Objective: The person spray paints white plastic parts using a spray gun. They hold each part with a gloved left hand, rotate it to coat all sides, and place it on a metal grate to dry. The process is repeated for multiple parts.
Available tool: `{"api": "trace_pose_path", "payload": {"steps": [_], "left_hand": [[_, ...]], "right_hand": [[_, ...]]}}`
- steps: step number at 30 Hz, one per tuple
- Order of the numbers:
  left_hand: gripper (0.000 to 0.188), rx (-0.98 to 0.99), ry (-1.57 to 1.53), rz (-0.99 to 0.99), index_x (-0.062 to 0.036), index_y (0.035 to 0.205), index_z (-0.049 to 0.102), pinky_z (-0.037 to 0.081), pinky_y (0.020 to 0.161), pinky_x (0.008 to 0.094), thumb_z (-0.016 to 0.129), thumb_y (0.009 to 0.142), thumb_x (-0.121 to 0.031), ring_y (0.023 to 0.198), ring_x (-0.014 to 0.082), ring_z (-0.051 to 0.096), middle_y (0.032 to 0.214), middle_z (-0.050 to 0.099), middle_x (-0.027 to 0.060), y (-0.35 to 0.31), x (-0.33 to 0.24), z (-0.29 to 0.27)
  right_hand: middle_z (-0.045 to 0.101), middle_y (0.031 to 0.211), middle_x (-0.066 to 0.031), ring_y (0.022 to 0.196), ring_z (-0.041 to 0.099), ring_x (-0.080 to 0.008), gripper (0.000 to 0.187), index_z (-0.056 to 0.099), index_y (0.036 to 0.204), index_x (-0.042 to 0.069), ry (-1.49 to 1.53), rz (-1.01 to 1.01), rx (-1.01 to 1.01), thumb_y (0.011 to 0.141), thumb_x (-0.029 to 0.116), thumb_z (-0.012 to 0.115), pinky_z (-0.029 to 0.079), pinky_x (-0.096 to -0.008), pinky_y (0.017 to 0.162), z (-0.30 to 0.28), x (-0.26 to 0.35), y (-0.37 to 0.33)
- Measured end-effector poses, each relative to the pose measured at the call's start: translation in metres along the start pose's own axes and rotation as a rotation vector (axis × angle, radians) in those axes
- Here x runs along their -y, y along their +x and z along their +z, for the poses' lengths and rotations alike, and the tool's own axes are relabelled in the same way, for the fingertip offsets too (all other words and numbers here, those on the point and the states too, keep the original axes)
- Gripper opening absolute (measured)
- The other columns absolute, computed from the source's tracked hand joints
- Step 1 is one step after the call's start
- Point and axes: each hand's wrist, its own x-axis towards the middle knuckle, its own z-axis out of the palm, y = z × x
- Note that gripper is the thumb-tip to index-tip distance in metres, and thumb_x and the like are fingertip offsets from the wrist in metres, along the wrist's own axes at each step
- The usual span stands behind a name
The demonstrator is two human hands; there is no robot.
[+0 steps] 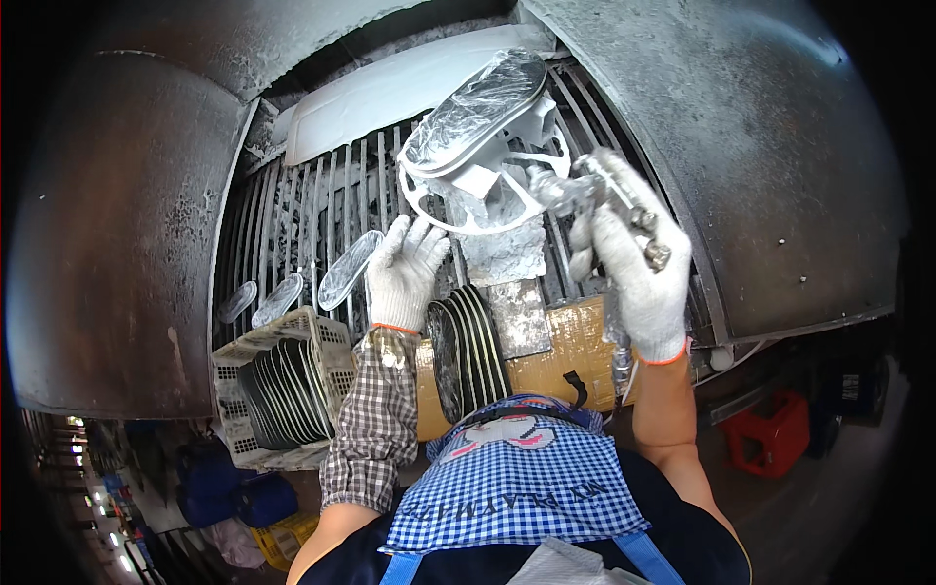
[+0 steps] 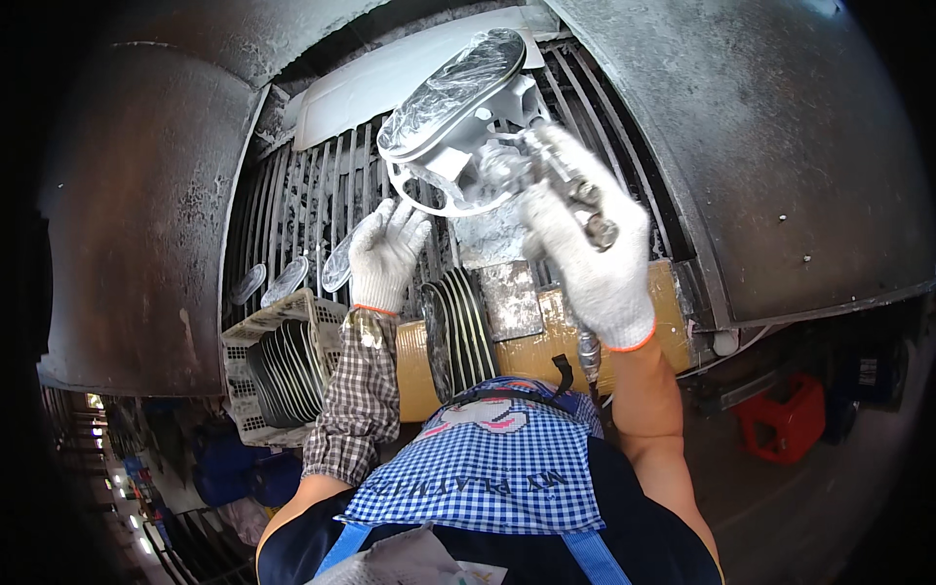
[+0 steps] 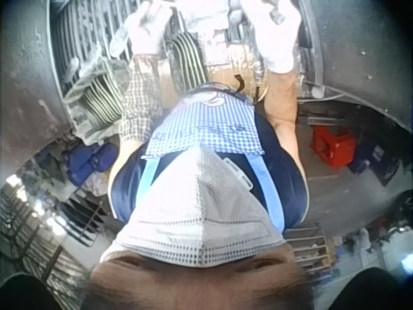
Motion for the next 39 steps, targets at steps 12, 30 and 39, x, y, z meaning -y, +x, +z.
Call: {"api": "trace_pose_path", "payload": {"steps": [12,30,39], "left_hand": [[0.043,0.002,0.008,0.073,0.0038,0.135,0.054,0.056,0.108,0.0582,0.067,0.1,-0.018,0.134,0.0474,0.058,0.146,0.055,0.0322,0.017,-0.015,-0.013],[0.055,0.034,0.078,-0.147,0.0013,0.149,0.053,0.057,0.104,0.0518,0.066,0.101,-0.022,0.123,0.037,0.068,0.135,0.068,0.0205,-0.015,0.044,-0.001],[0.056,0.082,-0.017,-0.167,0.0008,0.151,0.05,0.053,0.109,0.0563,0.065,0.1,-0.019,0.125,0.0393,0.064,0.142,0.063,0.0195,-0.014,0.053,0.013]], "right_hand": [[0.073,0.128,-0.0165,0.092,0.068,-0.0085,0.05,0.055,0.15,-0.009,-0.036,-0.084,-0.062,0.104,0.005,0.068,0.056,-0.0231,0.08,0.013,-0.019,0.014],[0.07,0.095,-0.005,0.077,0.062,-0.0056,0.052,0.05,0.155,-0.006,0.064,-0.033,-0.148,0.107,0.008,0.065,0.053,-0.0216,0.067,0.005,-0.012,0.015],[0.067,0.093,-0.0051,0.073,0.061,-0.0067,0.053,0.047,0.157,-0.005,-0.026,-0.083,-0.236,0.109,0.013,0.062,0.053,-0.0222,0.064,0.0,0.0,0.015]]}}
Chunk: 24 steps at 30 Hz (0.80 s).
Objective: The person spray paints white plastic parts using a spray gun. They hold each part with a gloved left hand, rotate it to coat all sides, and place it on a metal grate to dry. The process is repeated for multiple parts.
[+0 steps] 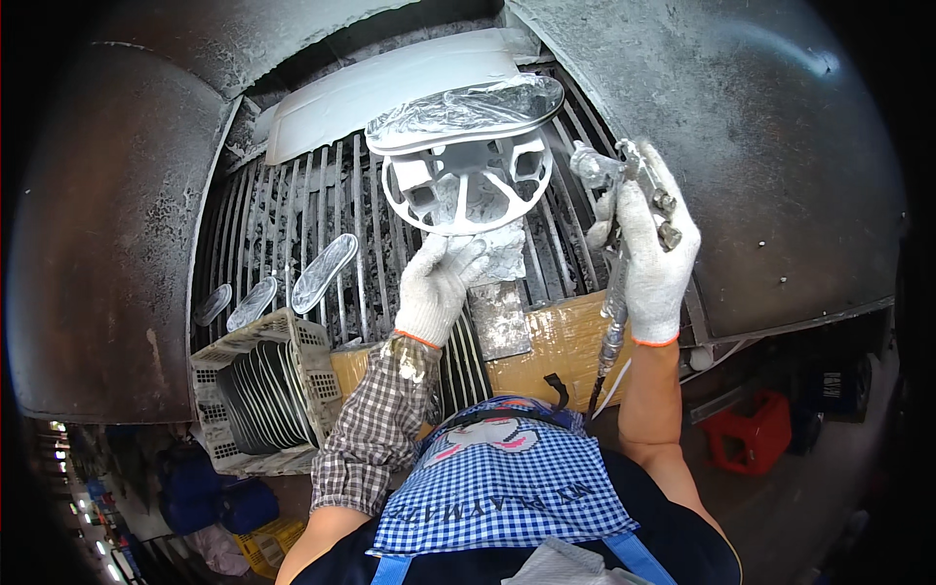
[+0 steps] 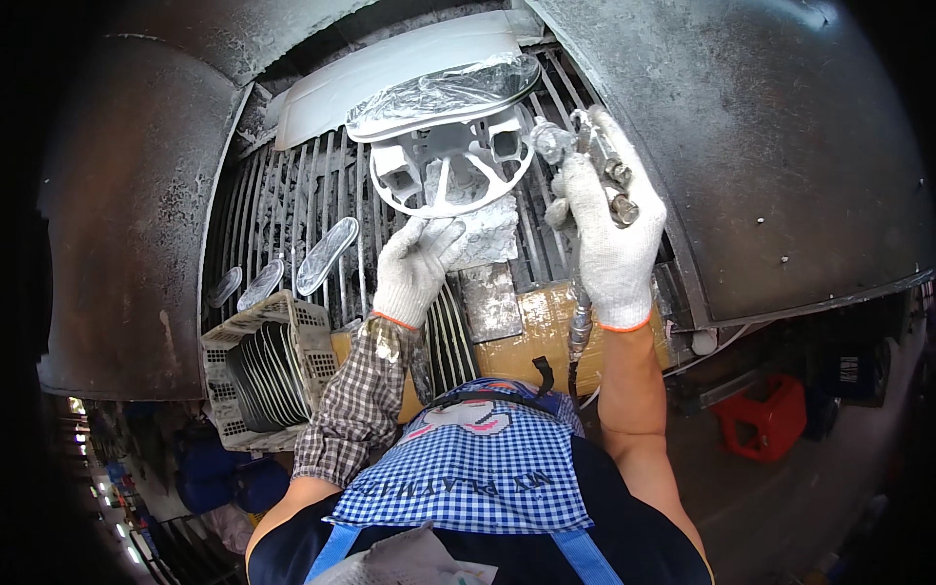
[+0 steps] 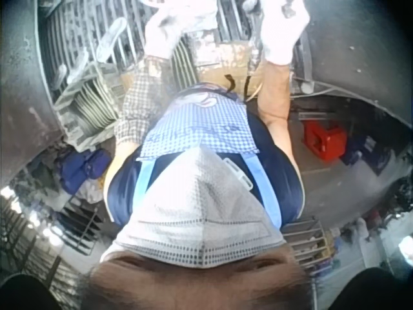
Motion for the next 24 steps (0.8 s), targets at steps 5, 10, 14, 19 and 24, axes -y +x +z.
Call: {"api": "trace_pose_path", "payload": {"steps": [5,10,14,19,24], "left_hand": [[0.057,0.006,0.006,-0.016,0.0012,0.15,0.05,0.055,0.106,0.0553,0.066,0.1,-0.019,0.122,0.0394,0.066,0.139,0.064,0.0204,0.0,-0.005,-0.003],[0.052,0.004,0.002,0.001,0.0023,0.146,0.052,0.055,0.108,0.0562,0.066,0.101,-0.018,0.124,0.0411,0.066,0.137,0.065,0.0213,0.001,-0.01,-0.007],[0.045,-0.022,-0.011,0.025,0.008,0.138,0.056,0.055,0.111,0.0575,0.065,0.101,-0.016,0.127,0.044,0.064,0.138,0.063,0.0274,-0.001,-0.012,-0.003],[0.043,-0.017,-0.007,0.022,0.0067,0.136,0.058,0.056,0.109,0.0567,0.064,0.102,-0.017,0.127,0.0439,0.063,0.14,0.062,0.0263,0.002,-0.019,-0.007],[0.047,-0.07,-0.005,0.04,0.0053,0.142,0.056,0.058,0.104,0.0558,0.063,0.102,-0.019,0.126,0.0432,0.064,0.14,0.063,0.027,0.001,-0.025,-0.009]], "right_hand": [[0.066,0.09,-0.0046,0.07,0.061,-0.0062,0.053,0.047,0.157,-0.006,-0.14,-0.017,-0.047,0.11,0.014,0.061,0.053,-0.0217,0.064,0.0,0.01,-0.007],[0.068,0.092,-0.0063,0.074,0.062,-0.0071,0.051,0.05,0.155,-0.006,-0.096,0.014,0.111,0.108,0.01,0.061,0.054,-0.0222,0.065,0.003,0.007,-0.018],[0.067,0.089,-0.004,0.072,0.061,-0.0059,0.052,0.05,0.154,-0.009,0.056,0.062,0.025,0.106,0.006,0.064,0.052,-0.0219,0.065,-0.004,0.008,-0.011],[0.069,0.102,-0.0057,0.08,0.062,-0.0055,0.052,0.05,0.154,-0.007,0.048,0.042,-0.01,0.107,0.007,0.066,0.054,-0.0215,0.066,-0.015,0.009,-0.006],[0.072,0.109,-0.0075,0.081,0.062,-0.0054,0.052,0.05,0.154,-0.007,0.009,0.01,-0.049,0.107,0.008,0.065,0.054,-0.0214,0.066,-0.032,0.008,-0.002]]}}
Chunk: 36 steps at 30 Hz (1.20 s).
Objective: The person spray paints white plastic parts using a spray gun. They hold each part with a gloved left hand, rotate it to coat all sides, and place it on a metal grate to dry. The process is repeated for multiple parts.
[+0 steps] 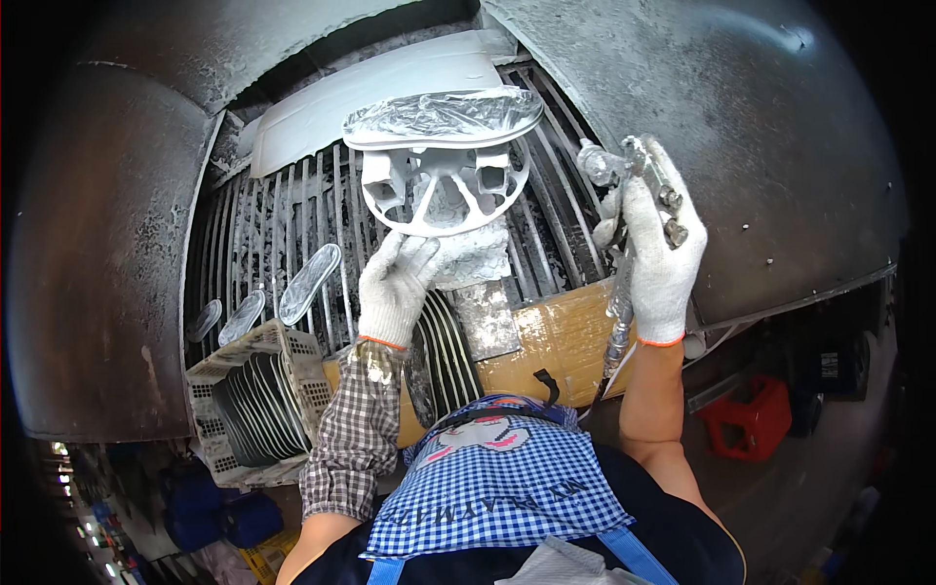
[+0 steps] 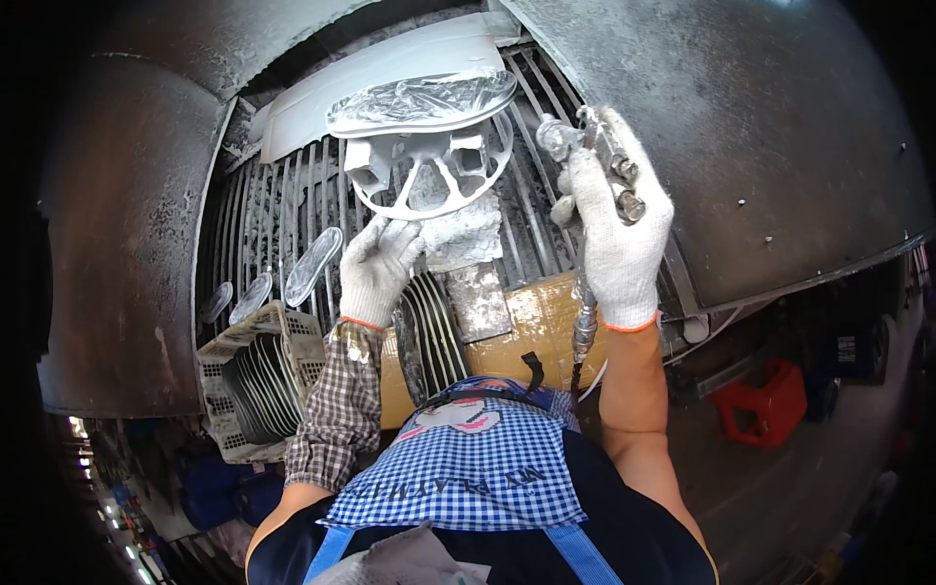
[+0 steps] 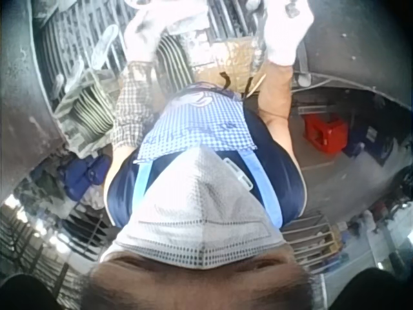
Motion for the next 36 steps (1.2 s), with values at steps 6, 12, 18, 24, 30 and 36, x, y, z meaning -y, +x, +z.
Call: {"api": "trace_pose_path", "payload": {"steps": [6,12,18,24,30,36], "left_hand": [[0.05,0.052,0.03,0.019,0.0065,0.143,0.053,0.059,0.103,0.0534,0.063,0.101,-0.019,0.127,0.0428,0.065,0.142,0.063,0.0281,-0.002,-0.008,0.004],[0.049,0.005,0.067,0.063,0.0063,0.144,0.05,0.056,0.107,0.0574,0.062,0.102,-0.017,0.133,0.0467,0.061,0.145,0.058,0.0336,0.005,-0.021,-0.01],[0.044,-0.043,0.054,0.134,0.0044,0.139,0.05,0.057,0.106,0.0563,0.063,0.102,-0.015,0.131,0.0438,0.062,0.144,0.059,0.0313,0.008,-0.024,-0.01],[0.034,0.009,0.083,0.019,0.0027,0.13,0.058,0.062,0.096,0.0491,0.063,0.104,-0.018,0.107,0.0336,0.072,0.118,0.07,0.0183,0.004,0.009,-0.002],[0.04,0.053,-0.014,-0.068,0.0045,0.135,0.059,0.057,0.107,0.0567,0.064,0.099,-0.012,0.126,0.0426,0.066,0.138,0.065,0.0252,-0.003,0.03,0.018],[0.036,0.039,-0.019,-0.051,0.0052,0.13,0.061,0.055,0.11,0.0603,0.065,0.098,-0.011,0.13,0.0451,0.062,0.138,0.064,0.0281,0.003,0.016,0.008]], "right_hand": [[0.069,0.094,-0.006,0.074,0.061,-0.0056,0.053,0.048,0.155,-0.008,-0.032,0.047,0.033,0.107,0.009,0.064,0.053,-0.0218,0.065,0.003,0.017,-0.016],[0.069,0.096,-0.0052,0.078,0.063,-0.0068,0.053,0.05,0.155,-0.007,0.02,0.071,0.054,0.107,0.009,0.065,0.053,-0.0221,0.066,-0.003,0.014,-0.018],[0.071,0.108,-0.0081,0.081,0.061,-0.0049,0.053,0.046,0.157,-0.007,0.034,0.035,-0.028,0.108,0.006,0.062,0.053,-0.0206,0.067,-0.013,0.018,-0.017],[0.071,0.099,-0.0083,0.078,0.061,-0.0057,0.053,0.049,0.156,-0.006,0.034,0.114,0.083,0.107,0.007,0.063,0.053,-0.021,0.067,-0.007,0.029,-0.032],[0.071,0.095,-0.0071,0.074,0.062,-0.0063,0.053,0.049,0.156,-0.006,-0.02,0.085,0.032,0.106,0.006,0.063,0.054,-0.0219,0.067,0.003,0.034,-0.033],[0.071,0.092,-0.0073,0.073,0.063,-0.0065,0.052,0.051,0.154,-0.007,0.016,0.078,-0.007,0.105,0.006,0.064,0.054,-0.0215,0.067,-0.001,0.033,-0.034]]}}
